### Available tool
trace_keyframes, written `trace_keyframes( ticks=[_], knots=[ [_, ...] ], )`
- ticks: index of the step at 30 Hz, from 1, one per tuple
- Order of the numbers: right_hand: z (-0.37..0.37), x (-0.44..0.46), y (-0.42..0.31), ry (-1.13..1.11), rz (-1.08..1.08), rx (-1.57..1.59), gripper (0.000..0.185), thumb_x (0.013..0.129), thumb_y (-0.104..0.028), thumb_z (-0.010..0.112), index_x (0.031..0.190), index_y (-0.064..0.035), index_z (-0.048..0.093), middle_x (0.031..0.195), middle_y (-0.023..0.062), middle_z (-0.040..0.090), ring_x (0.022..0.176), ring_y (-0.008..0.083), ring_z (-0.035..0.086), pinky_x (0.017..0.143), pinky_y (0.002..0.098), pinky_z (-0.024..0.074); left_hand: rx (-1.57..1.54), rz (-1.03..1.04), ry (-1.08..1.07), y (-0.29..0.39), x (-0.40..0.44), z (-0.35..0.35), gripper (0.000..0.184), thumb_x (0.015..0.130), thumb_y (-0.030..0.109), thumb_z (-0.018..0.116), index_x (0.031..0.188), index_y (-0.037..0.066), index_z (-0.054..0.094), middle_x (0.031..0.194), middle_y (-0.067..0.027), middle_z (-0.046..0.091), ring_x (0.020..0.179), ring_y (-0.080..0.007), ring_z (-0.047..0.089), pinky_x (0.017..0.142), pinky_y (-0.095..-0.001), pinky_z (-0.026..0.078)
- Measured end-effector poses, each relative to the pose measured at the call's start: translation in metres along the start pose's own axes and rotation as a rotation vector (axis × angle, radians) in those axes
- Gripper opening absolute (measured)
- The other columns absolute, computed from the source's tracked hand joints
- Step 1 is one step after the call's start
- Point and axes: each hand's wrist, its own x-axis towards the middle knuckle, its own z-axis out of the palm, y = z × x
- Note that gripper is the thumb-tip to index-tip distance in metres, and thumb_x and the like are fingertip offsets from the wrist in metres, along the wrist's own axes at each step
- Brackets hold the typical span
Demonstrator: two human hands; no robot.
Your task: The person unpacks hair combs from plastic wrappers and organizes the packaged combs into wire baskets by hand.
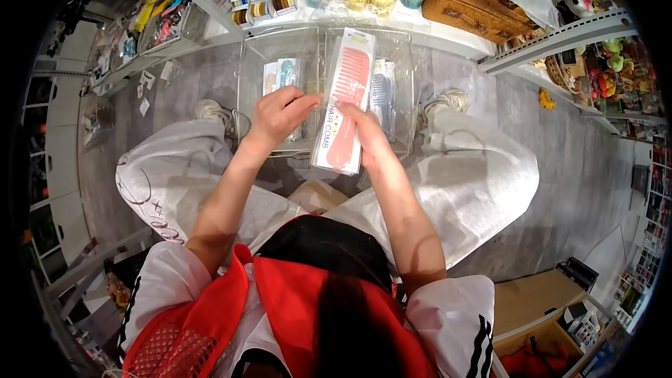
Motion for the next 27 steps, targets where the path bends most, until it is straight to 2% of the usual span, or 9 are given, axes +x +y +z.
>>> trace_keyframes(
  ticks=[5, 8, 10, 14, 19, 22, 25, 27],
  knots=[
    [-0.005, 0.005, -0.001, 0.027, 0.017, -0.054, 0.027, 0.083, -0.017, 0.053, 0.105, 0.0005, 0.051, 0.088, 0.0083, 0.06, 0.076, 0.0163, 0.06, 0.068, 0.0295, 0.0494, 0.003, -0.009, -0.006, -0.001, 0.002, -0.005, 0.023, 0.063, 0.005, 0.071, 0.084, 0.012, 0.065, 0.063, -0.0011, 0.051, 0.05, -0.0155, 0.051, 0.043, -0.0269, 0.041],
    [-0.01, 0.008, 0.002, 0.035, -0.014, -0.033, 0.031, 0.08, -0.017, 0.058, 0.103, 0.0037, 0.054, 0.088, 0.0111, 0.061, 0.074, 0.0176, 0.061, 0.065, 0.0295, 0.049, 0.017, -0.007, 0.012, -0.004, 0.002, -0.005, 0.024, 0.062, 0.007, 0.07, 0.085, 0.012, 0.064, 0.062, -0.0006, 0.05, 0.05, -0.0149, 0.051, 0.042, -0.0263, 0.041],
    [-0.01, 0.007, 0.002, 0.048, -0.017, -0.04, 0.031, 0.08, -0.016, 0.059, 0.103, 0.0038, 0.053, 0.089, 0.0114, 0.062, 0.075, 0.0178, 0.061, 0.065, 0.0295, 0.0489, 0.035, 0.012, 0.024, -0.007, 0.002, -0.005, 0.025, 0.061, 0.01, 0.07, 0.086, 0.013, 0.064, 0.062, 0.0004, 0.048, 0.05, -0.0136, 0.05, 0.041, -0.0252, 0.041],
    [-0.011, 0.008, 0.003, 0.068, -0.022, -0.068, 0.032, 0.08, -0.017, 0.058, 0.104, 0.0035, 0.053, 0.09, 0.0111, 0.061, 0.078, 0.0178, 0.06, 0.068, 0.0299, 0.0484, 0.044, 0.008, 0.02, -0.007, 0.002, -0.004, 0.026, 0.062, 0.009, 0.07, 0.087, 0.013, 0.064, 0.062, 0.0002, 0.048, 0.05, -0.0138, 0.05, 0.041, -0.0254, 0.041],
    [-0.001, 0.0, -0.005, -0.02, -0.034, 0.145, 0.034, 0.082, -0.018, 0.055, 0.109, 0.0013, 0.05, 0.095, 0.011, 0.06, 0.084, 0.02, 0.059, 0.074, 0.0319, 0.0474, -0.002, -0.013, -0.035, 0.004, 0.002, -0.003, 0.022, 0.063, 0.005, 0.07, 0.084, 0.012, 0.064, 0.065, -0.0007, 0.052, 0.053, -0.0168, 0.054, 0.045, -0.0265, 0.044],
    [0.003, -0.002, -0.011, -0.099, -0.091, 0.27, 0.039, 0.083, -0.024, 0.051, 0.113, -0.0004, 0.047, 0.099, 0.0136, 0.058, 0.086, 0.0241, 0.059, 0.077, 0.0358, 0.0482, -0.034, -0.109, 0.044, 0.006, 0.0, 0.003, 0.016, 0.069, 0.003, 0.066, 0.084, 0.009, 0.063, 0.067, -0.0037, 0.053, 0.055, -0.0169, 0.056, 0.047, -0.0264, 0.044],
    [0.002, 0.008, -0.017, -0.22, -0.179, 0.373, 0.047, 0.084, -0.032, 0.046, 0.119, -0.0008, 0.044, 0.106, 0.0165, 0.055, 0.094, 0.0267, 0.056, 0.08, 0.0382, 0.0485, -0.302, -0.497, 0.124, 0.009, -0.01, 0.018, 0.009, 0.081, 0.005, 0.056, 0.09, 0.006, 0.056, 0.073, -0.0046, 0.056, 0.065, -0.0152, 0.061, 0.052, -0.0242, 0.048],
    [0.006, 0.015, -0.023, -0.396, -0.208, 0.557, 0.047, 0.084, -0.032, 0.046, 0.119, -0.0004, 0.043, 0.107, 0.0166, 0.054, 0.095, 0.0267, 0.056, 0.08, 0.0381, 0.0482, -0.658, -0.725, 0.178, 0.011, -0.026, 0.042, 0.011, 0.084, 0.006, 0.052, 0.095, 0.003, 0.052, 0.079, -0.0073, 0.058, 0.069, -0.016, 0.061, 0.058, -0.0251, 0.049]
  ],
)
